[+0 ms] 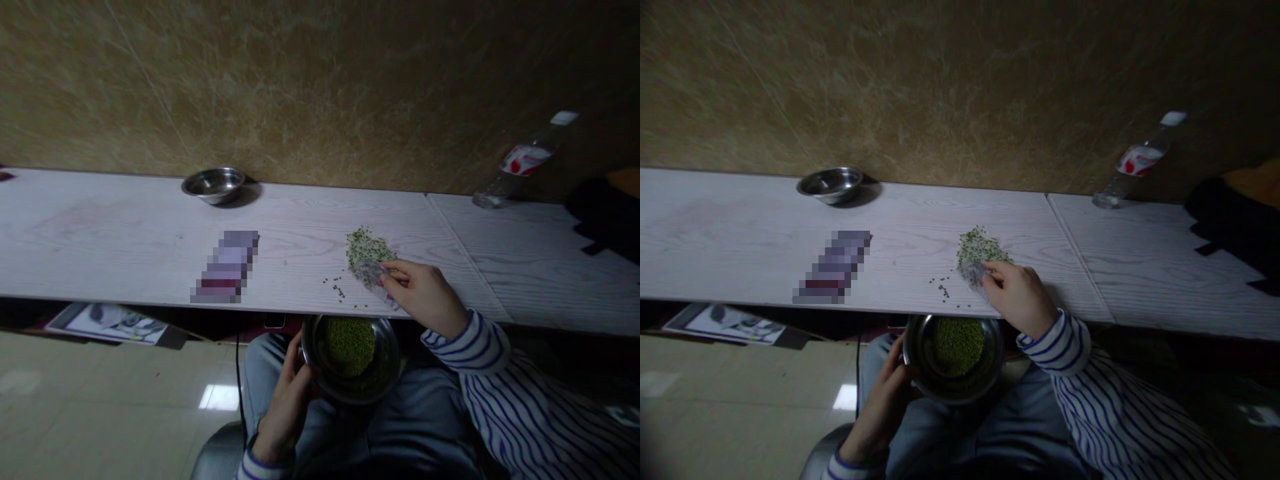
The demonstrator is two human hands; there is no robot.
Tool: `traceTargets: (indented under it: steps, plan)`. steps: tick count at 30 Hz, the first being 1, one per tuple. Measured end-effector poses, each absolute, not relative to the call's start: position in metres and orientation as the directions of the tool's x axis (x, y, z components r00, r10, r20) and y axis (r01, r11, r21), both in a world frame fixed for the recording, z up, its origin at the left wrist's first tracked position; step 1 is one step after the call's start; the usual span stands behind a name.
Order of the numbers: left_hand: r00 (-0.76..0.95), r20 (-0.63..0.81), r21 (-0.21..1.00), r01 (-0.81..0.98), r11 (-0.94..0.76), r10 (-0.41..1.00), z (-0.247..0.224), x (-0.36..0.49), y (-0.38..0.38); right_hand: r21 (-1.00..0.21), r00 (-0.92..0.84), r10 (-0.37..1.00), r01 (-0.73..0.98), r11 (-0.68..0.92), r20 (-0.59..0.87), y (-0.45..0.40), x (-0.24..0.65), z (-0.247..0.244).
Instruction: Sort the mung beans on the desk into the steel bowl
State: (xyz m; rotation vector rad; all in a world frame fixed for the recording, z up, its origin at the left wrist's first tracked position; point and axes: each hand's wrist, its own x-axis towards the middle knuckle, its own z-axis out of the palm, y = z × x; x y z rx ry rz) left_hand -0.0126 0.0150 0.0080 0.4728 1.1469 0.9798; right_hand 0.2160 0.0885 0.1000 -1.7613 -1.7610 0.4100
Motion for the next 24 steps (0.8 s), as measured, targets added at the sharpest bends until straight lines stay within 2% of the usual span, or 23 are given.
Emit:
traceTargets:
  steps: [19,24]
  plan:
    - [0.066,-0.537,0.755,-0.408,0.514,0.841,0.014,-0.014,0.014,-0.536,0.034,0.979,0.841,0.080,0.200,0.101,0.204,0.107]
    - [0.037,-0.537,0.752,-0.432,0.498,0.843,0.013,-0.017,0.017,-0.559,-0.014,0.984,0.821,0.114,0.180,0.098,0.207,0.108]
